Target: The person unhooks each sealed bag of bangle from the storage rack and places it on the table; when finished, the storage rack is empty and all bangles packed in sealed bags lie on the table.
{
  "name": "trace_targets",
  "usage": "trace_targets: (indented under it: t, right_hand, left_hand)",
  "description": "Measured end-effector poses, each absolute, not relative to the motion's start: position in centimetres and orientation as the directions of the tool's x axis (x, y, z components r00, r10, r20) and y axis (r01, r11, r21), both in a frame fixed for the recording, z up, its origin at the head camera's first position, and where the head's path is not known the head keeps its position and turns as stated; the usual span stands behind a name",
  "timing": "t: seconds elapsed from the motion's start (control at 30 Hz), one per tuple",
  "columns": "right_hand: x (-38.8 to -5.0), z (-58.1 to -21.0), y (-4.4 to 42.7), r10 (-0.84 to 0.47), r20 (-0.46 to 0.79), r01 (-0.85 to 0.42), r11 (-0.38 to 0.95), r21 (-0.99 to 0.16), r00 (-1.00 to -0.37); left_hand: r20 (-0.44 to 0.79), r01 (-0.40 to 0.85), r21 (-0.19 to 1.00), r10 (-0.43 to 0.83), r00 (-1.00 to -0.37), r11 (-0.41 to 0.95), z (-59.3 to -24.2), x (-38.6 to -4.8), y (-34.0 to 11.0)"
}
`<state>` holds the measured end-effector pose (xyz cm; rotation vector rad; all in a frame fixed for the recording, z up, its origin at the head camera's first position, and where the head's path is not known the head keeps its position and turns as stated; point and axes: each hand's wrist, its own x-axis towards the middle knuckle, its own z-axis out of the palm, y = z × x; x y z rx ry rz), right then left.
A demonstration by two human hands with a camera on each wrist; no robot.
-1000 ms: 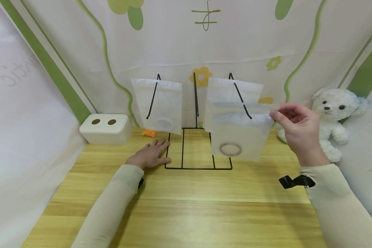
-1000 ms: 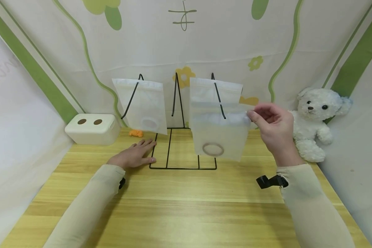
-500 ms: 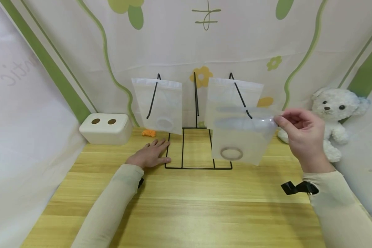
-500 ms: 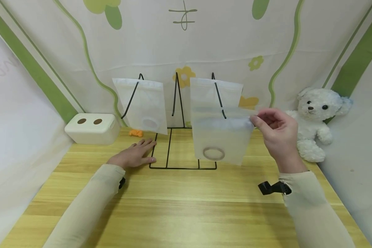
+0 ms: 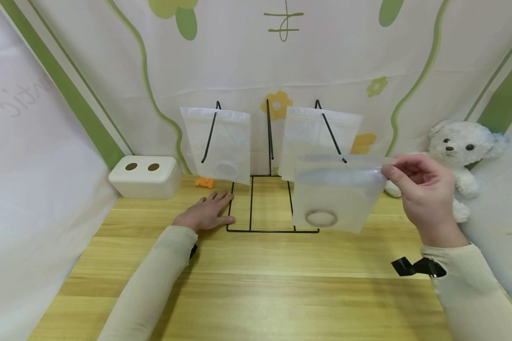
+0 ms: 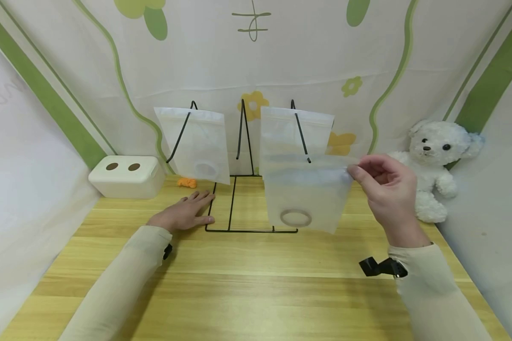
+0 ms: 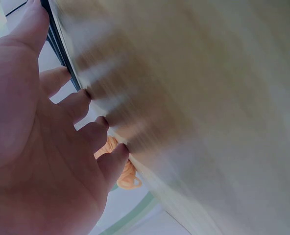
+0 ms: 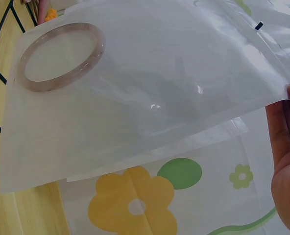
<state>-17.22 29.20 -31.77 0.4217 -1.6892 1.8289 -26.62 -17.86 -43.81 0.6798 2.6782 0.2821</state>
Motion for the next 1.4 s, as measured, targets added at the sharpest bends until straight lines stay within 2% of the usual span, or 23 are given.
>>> trace_targets:
  t: [0.53,0.8,1.13,1.23,1.4]
  right_hand:
    - [-16.0,-32.2,29.4,0.199,0.643,-0.664,-0.060,-0.745,-0.739]
    - [-15.0,-33.1,30.6,0.207,0.572,-0.609,-0.250,-0.753,-0.793]
    - [-14.7,-35.0,34.3,0.070,0.543,-0.520,-0.409,-0.750,-0.837]
    - [-15.0,-35.5,35.2,0.072,0.510,-0.491,-0.411,-0.768,-0.857]
    - [-15.8,-36.5,36.8,0.149,0.404,-0.430,-0.358,-0.828,-0.902]
  left_hand:
    - [-0.297,0.421,0.267,0.490,-0.820,0.867,-44.0,-26.6,-17.9]
    - [-0.289,0.431,0.260,0.495,-0.819,0.864,-44.2,-26.8,-17.8]
    - [-0.291,0.422,0.269,0.491,-0.821,0.866,-43.6,-26.4,-17.7]
    - [-0.292,0.417,0.277,0.489,-0.822,0.866,-43.6,-26.3,-17.8]
    - [-0.297,0.415,0.278,0.489,-0.820,0.866,-43.5,-26.2,-17.8]
